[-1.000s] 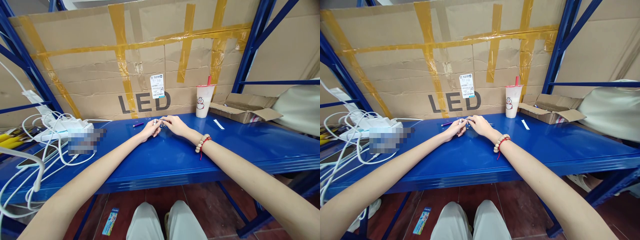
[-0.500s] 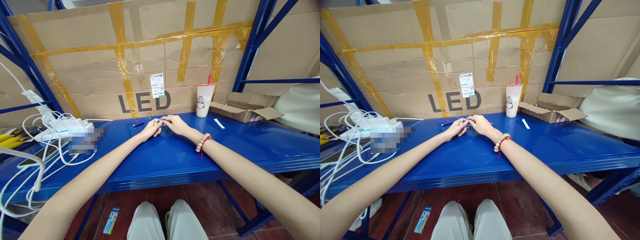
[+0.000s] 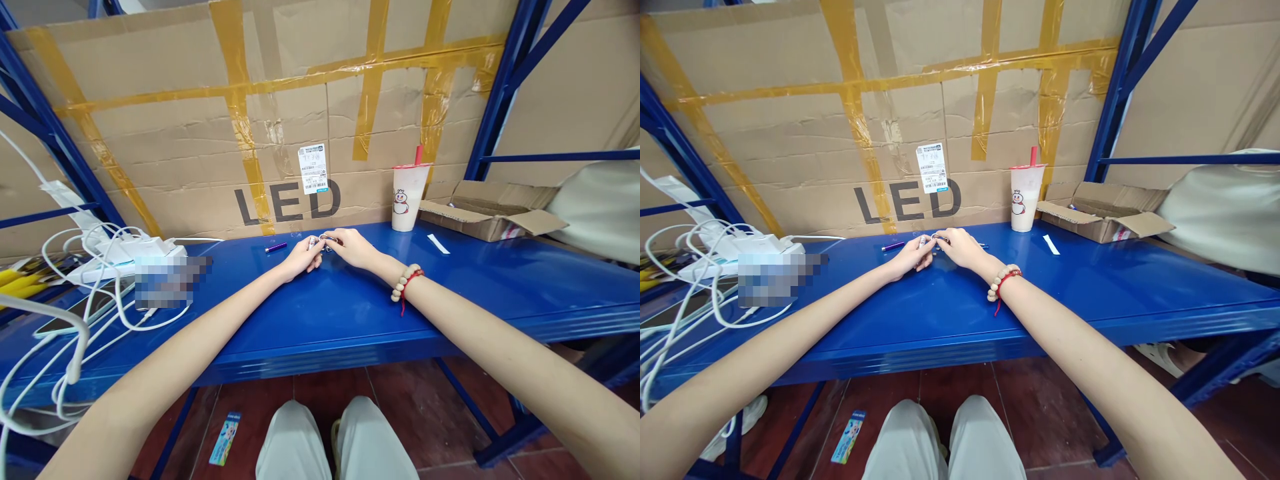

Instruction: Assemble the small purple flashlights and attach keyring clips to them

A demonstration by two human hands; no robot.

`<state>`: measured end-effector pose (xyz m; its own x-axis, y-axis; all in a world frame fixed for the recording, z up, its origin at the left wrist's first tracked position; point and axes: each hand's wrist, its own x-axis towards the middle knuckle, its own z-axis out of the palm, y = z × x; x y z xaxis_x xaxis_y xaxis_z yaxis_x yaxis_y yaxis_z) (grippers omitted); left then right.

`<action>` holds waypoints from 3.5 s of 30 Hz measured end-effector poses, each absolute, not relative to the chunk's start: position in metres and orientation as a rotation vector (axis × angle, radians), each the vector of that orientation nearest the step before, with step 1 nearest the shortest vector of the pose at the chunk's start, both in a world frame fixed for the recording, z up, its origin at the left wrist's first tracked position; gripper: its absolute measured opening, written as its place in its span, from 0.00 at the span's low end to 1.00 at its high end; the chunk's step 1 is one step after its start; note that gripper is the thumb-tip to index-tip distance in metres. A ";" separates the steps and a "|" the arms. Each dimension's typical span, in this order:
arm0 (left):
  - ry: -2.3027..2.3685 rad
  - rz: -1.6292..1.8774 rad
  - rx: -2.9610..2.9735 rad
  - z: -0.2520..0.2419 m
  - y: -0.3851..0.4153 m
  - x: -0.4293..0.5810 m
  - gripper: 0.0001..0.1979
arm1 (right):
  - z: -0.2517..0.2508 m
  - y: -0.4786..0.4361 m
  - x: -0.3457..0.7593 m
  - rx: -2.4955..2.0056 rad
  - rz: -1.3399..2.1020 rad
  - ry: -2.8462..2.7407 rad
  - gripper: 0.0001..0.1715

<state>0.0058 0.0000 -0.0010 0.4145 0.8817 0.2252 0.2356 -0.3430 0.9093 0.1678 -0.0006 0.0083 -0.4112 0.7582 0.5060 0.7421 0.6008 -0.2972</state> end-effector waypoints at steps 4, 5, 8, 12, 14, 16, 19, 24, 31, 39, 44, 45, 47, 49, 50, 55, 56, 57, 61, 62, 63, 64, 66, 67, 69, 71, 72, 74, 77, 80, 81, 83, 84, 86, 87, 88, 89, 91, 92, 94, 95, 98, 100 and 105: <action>0.969 0.942 1.821 -0.001 0.000 0.006 0.10 | 0.008 0.000 0.168 -1.187 0.029 -2.219 0.17; 0.968 0.940 1.824 -0.001 0.000 0.006 0.10 | 0.008 0.000 0.168 -1.188 0.032 -2.219 0.17; 0.965 0.936 1.828 -0.002 0.001 0.006 0.10 | 0.008 -0.001 0.168 -1.191 0.046 -2.220 0.17; 0.964 0.929 1.833 -0.002 0.002 0.005 0.09 | 0.009 -0.002 0.168 -1.197 0.049 -2.218 0.17; 0.969 0.927 1.835 -0.002 0.002 0.005 0.09 | 0.009 -0.002 0.168 -1.194 0.051 -2.220 0.17; 0.972 0.926 1.837 -0.002 0.002 0.006 0.09 | 0.009 -0.001 0.168 -1.186 0.056 -2.222 0.17; 0.970 0.929 1.843 -0.002 0.003 0.006 0.09 | 0.008 0.000 0.168 -1.185 0.055 -2.221 0.17; 0.958 0.938 1.847 -0.005 0.004 0.005 0.10 | 0.006 0.001 0.169 -1.173 0.044 -2.231 0.17; 0.953 0.927 1.893 -0.007 0.007 0.004 0.10 | 0.004 0.005 0.170 -1.165 0.046 -2.232 0.17; 1.024 0.905 2.063 -0.008 0.008 0.004 0.13 | 0.004 0.006 0.172 -1.221 0.048 -2.245 0.17; 1.071 0.884 2.152 -0.005 0.006 0.004 0.13 | 0.005 0.005 0.174 -1.204 0.095 -2.263 0.17; 1.073 0.881 2.162 -0.005 0.006 0.004 0.13 | 0.006 0.005 0.174 -1.202 0.098 -2.263 0.17; 1.082 0.876 2.171 -0.004 0.006 0.005 0.13 | 0.006 0.004 0.174 -1.205 0.101 -2.265 0.16; 1.094 0.873 2.168 -0.004 0.006 0.005 0.13 | 0.007 0.004 0.174 -1.207 0.100 -2.266 0.16; 1.094 0.873 2.164 -0.004 0.006 0.005 0.13 | 0.006 0.005 0.174 -1.203 0.094 -2.265 0.16; 1.076 0.887 2.121 -0.005 0.005 0.007 0.12 | 0.004 0.011 0.175 -1.167 0.074 -2.252 0.16; 1.078 0.890 2.108 -0.005 0.005 0.007 0.12 | 0.003 0.012 0.175 -1.163 0.078 -2.253 0.16; 1.080 0.893 2.096 -0.005 0.005 0.008 0.12 | 0.003 0.012 0.175 -1.162 0.082 -2.256 0.16; 1.069 0.904 2.065 -0.005 0.005 0.008 0.11 | 0.003 0.012 0.175 -1.170 0.088 -2.255 0.17; 1.058 0.902 2.067 -0.005 0.006 0.008 0.11 | 0.003 0.011 0.175 -1.172 0.089 -2.253 0.17; 1.046 0.898 2.069 -0.005 0.006 0.008 0.11 | 0.003 0.011 0.175 -1.173 0.092 -2.250 0.17; 1.040 0.896 2.070 -0.005 0.005 0.008 0.11 | 0.003 0.011 0.175 -1.172 0.098 -2.249 0.17; 1.044 0.888 2.066 -0.004 0.004 0.008 0.11 | 0.003 0.011 0.175 -1.167 0.113 -2.251 0.18; 1.052 0.886 2.062 -0.003 0.003 0.008 0.11 | 0.002 0.011 0.176 -1.165 0.118 -2.253 0.18; 1.080 0.883 2.055 -0.002 0.002 0.009 0.11 | 0.002 0.011 0.176 -1.166 0.126 -2.260 0.18; 1.101 0.874 2.054 -0.001 0.000 0.010 0.12 | 0.002 0.011 0.177 -1.164 0.137 -2.266 0.19; 1.108 0.870 2.053 -0.001 0.000 0.010 0.12 | 0.002 0.011 0.177 -1.164 0.144 -2.266 0.19; 1.111 0.859 2.052 -0.001 0.000 0.010 0.11 | 0.002 0.010 0.177 -1.159 0.153 -2.268 0.19; 1.113 0.856 2.060 -0.002 0.002 0.008 0.11 | 0.002 0.010 0.177 -1.154 0.157 -2.281 0.19; 1.133 0.842 2.081 -0.003 0.003 0.007 0.12 | 0.002 0.010 0.177 -1.168 0.146 -2.292 0.19; 1.139 0.837 2.085 -0.003 0.003 0.007 0.12 | 0.002 0.009 0.177 -1.181 0.145 -2.293 0.19; 1.146 0.833 2.086 -0.003 0.002 0.006 0.12 | 0.003 0.008 0.176 -1.207 0.152 -2.297 0.18; 1.147 0.834 2.087 -0.003 0.002 0.006 0.12 | 0.004 0.007 0.175 -1.215 0.157 -2.298 0.18; 1.146 0.834 2.094 -0.003 0.001 0.006 0.13 | 0.004 0.006 0.175 -1.223 0.161 -2.302 0.18; 1.147 0.832 2.099 -0.002 0.001 0.006 0.13 | 0.004 0.005 0.175 -1.222 0.159 -2.305 0.18; 1.148 0.828 2.103 -0.002 0.001 0.006 0.12 | 0.005 0.005 0.175 -1.222 0.156 -2.307 0.18; 1.149 0.825 2.107 -0.002 0.000 0.006 0.12 | 0.005 0.004 0.174 -1.225 0.156 -2.309 0.18; 1.156 0.823 2.108 -0.001 0.000 0.006 0.12 | 0.006 0.003 0.174 -1.237 0.163 -2.314 0.18; 1.160 0.822 2.107 -0.001 -0.001 0.006 0.12 | 0.006 0.002 0.174 -1.243 0.170 -2.315 0.18; 1.161 0.817 2.104 0.000 -0.002 0.006 0.12 | 0.008 0.000 0.174 -1.253 0.180 -2.317 0.18; 1.162 0.813 2.104 0.001 -0.002 0.005 0.12 | 0.008 -0.001 0.174 -1.255 0.177 -2.320 0.17; 1.169 0.803 2.113 0.001 -0.004 0.005 0.13 | 0.010 -0.003 0.173 -1.263 0.165 -2.338 0.17; 1.175 0.804 2.116 0.002 -0.004 0.005 0.13 | 0.010 -0.003 0.173 -1.283 0.175 -2.339 0.17; 1.180 0.797 2.093 0.000 -0.001 0.006 0.12 | 0.009 -0.001 0.173 -1.298 0.174 -2.339 0.17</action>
